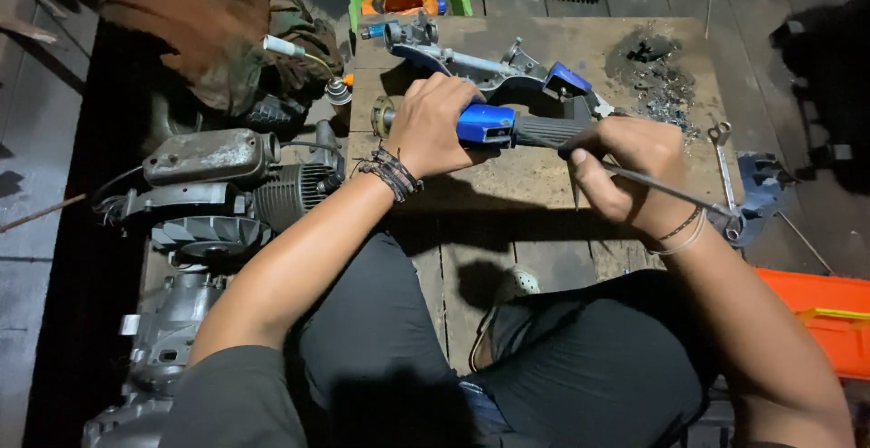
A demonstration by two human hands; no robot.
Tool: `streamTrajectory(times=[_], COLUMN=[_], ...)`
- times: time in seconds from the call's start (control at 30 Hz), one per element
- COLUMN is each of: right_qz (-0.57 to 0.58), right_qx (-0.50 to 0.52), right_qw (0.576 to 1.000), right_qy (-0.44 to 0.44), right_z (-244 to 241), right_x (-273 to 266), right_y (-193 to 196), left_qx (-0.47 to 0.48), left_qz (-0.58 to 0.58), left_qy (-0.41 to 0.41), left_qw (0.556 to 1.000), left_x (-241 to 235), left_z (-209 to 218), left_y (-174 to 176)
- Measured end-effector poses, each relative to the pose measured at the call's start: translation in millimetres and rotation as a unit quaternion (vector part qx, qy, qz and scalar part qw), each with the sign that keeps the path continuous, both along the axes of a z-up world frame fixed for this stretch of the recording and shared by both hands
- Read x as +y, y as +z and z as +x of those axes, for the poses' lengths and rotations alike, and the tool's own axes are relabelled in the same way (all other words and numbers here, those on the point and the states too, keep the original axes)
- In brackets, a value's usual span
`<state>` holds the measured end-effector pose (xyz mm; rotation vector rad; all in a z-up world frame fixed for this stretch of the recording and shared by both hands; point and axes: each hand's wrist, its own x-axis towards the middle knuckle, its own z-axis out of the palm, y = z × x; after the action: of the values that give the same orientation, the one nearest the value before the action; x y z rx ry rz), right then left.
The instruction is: Adjusting and assembling mechanical components of a motorcycle engine on a workbench using hand tools.
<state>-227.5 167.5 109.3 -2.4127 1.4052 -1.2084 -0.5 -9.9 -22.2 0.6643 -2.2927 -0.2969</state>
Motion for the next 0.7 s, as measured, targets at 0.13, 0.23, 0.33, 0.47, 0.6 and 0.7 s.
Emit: streamTrajectory(times=[0.13,0.23,0.33,0.47,0.6,0.7], right_qz=[0.008,0.028,0.032,-0.013,-0.07,-0.069], right_qx=[-0.023,-0.048,-0.052,0.038,0.142,0.149], right_qw=[1.0,0.998,0.998,0.999,0.987,0.986], right_qy=[-0.016,-0.017,-0.018,0.029,0.01,-0.008], right_z=[0.7,-5.3,-5.8,12.6,15.7,15.8], right_x=[-1.3,-5.0,-6.6,-11.9,-14.1,-10.8], right_y=[-6.6,-14.0,-13.6,-11.6,-27.6,-18.6], left_qx=[-0.006,-0.003,-0.004,-0.012,-0.034,-0.037], left_qz=[0.008,0.009,0.003,-0.003,-0.03,-0.042], left_qy=[0.01,0.008,0.013,0.022,0.059,0.075], left_qw=[1.0,1.0,1.0,1.0,0.997,0.996], left_x=[6.5,6.1,9.5,17.5,13.3,15.5], left_z=[4.1,3.3,2.7,2.3,4.3,1.9], left_y=[12.6,11.7,14.5,20.5,17.5,16.0])
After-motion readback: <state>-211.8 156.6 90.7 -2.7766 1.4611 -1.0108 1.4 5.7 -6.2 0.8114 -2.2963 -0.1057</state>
